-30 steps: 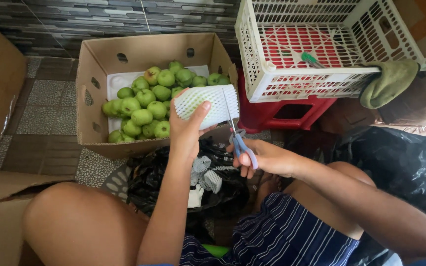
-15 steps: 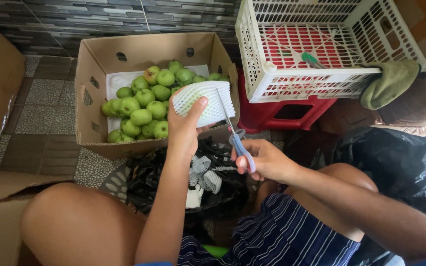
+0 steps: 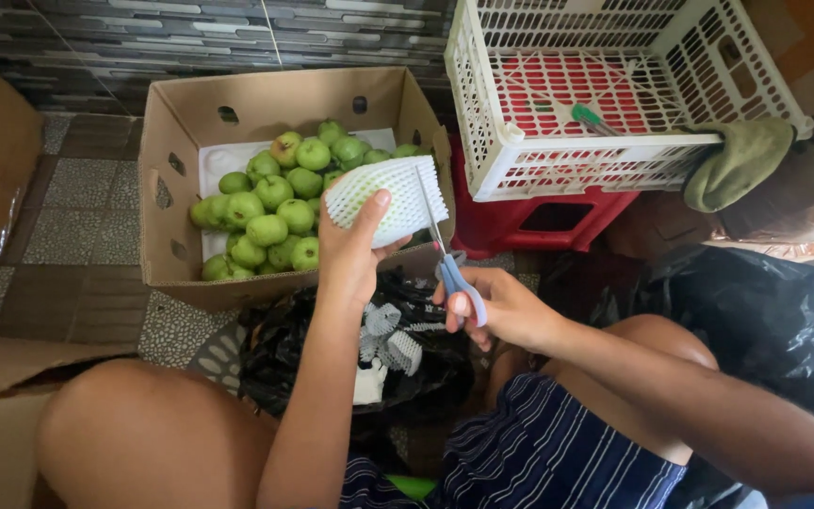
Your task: Wrapping green apples in white foam protective sleeves and placing them into a cardboard box.
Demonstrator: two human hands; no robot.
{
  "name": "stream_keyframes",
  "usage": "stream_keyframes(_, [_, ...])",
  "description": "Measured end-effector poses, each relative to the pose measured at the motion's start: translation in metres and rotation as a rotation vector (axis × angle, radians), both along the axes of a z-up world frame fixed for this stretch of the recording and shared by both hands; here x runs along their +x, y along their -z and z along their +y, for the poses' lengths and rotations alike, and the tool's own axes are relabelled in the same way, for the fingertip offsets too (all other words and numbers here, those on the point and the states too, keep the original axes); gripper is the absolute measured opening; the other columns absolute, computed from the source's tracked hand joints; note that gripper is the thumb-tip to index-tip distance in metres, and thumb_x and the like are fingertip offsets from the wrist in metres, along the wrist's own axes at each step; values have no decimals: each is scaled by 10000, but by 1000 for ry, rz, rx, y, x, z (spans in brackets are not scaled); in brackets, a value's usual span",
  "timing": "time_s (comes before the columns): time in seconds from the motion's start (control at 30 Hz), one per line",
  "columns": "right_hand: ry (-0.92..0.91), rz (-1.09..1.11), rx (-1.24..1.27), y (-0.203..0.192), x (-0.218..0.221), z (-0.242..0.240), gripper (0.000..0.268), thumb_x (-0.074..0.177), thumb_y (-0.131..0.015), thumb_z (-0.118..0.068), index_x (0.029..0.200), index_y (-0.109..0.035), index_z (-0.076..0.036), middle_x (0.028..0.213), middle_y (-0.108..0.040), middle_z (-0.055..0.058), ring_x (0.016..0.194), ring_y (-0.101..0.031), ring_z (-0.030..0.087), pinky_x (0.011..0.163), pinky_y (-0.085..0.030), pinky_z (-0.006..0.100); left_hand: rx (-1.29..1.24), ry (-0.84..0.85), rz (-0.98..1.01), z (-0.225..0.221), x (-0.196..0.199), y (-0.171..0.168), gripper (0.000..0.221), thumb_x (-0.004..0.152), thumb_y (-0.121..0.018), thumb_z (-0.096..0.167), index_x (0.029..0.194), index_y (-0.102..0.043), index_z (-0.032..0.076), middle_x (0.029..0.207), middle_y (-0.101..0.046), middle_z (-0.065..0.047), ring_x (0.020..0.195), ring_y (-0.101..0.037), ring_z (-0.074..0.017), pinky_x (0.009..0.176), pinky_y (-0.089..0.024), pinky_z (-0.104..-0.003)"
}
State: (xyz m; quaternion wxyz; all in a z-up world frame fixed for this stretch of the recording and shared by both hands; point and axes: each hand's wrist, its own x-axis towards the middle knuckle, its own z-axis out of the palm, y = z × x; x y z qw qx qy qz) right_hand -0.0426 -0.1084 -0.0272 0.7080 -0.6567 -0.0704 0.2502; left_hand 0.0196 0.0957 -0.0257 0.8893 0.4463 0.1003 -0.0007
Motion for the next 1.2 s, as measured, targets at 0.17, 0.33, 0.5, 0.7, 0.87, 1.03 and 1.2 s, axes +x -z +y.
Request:
stream_keyframes(0.17, [46,-34,20,6,3,0,410,832,-795,-290,969,-664,73,671,-681,227,347,-505,135,288,-475,286,2,-25,8,-3,3,-2,680,817,-820,243,1354,-429,98,1241,-548,-190,1111,-666,-416,732,-678,-539])
stream_keyframes(0.33, [130,47,15,8,-1,0,268,801,-846,-92,889,-668,88,560,-608,244,240,-401,138,208,-357,276,-46,23,-2,1,6,3,684,814,-832,269,1340,-431,96,1178,-587,-210,1050,-697,-393,687,-698,-484])
stream_keyframes(0.5, [108,36,-4,3,0,2,300,834,-825,-180,926,-676,64,604,-643,245,278,-439,133,237,-389,272,-53,42,26,-3,3,-4,683,811,-830,254,1341,-433,89,1208,-565,-212,1076,-673,-410,705,-690,-508])
stream_keyframes(0.7, [108,18,-56,10,0,-5,249,829,-825,-119,900,-688,77,563,-615,249,234,-412,152,217,-352,262,-58,40,22,-1,-1,-9,711,808,-821,278,1349,-406,73,1218,-559,-206,1094,-667,-395,726,-681,-516])
stream_keyframes(0.87, [20,14,-66,-2,-1,0,342,840,-807,-232,950,-678,65,663,-682,261,318,-512,148,262,-446,281,-85,16,38,2,6,5,665,830,-813,281,1315,-418,54,1155,-611,-193,1028,-699,-358,728,-685,-501])
stream_keyframes(1.03, [-298,-28,-78,0,0,-8,639,831,-741,-570,986,-647,43,779,-720,228,459,-639,189,388,-564,330,-129,-84,5,14,11,6,607,864,-779,292,1292,-419,55,1128,-615,-156,1002,-703,-307,713,-705,-430])
stream_keyframes(1.2, [-393,-47,-71,-22,-6,-13,731,773,-758,-670,991,-653,20,803,-733,203,535,-667,185,448,-595,328,-37,-130,-13,36,14,5,595,882,-773,295,1310,-424,73,1187,-612,-184,1069,-682,-329,776,-700,-436])
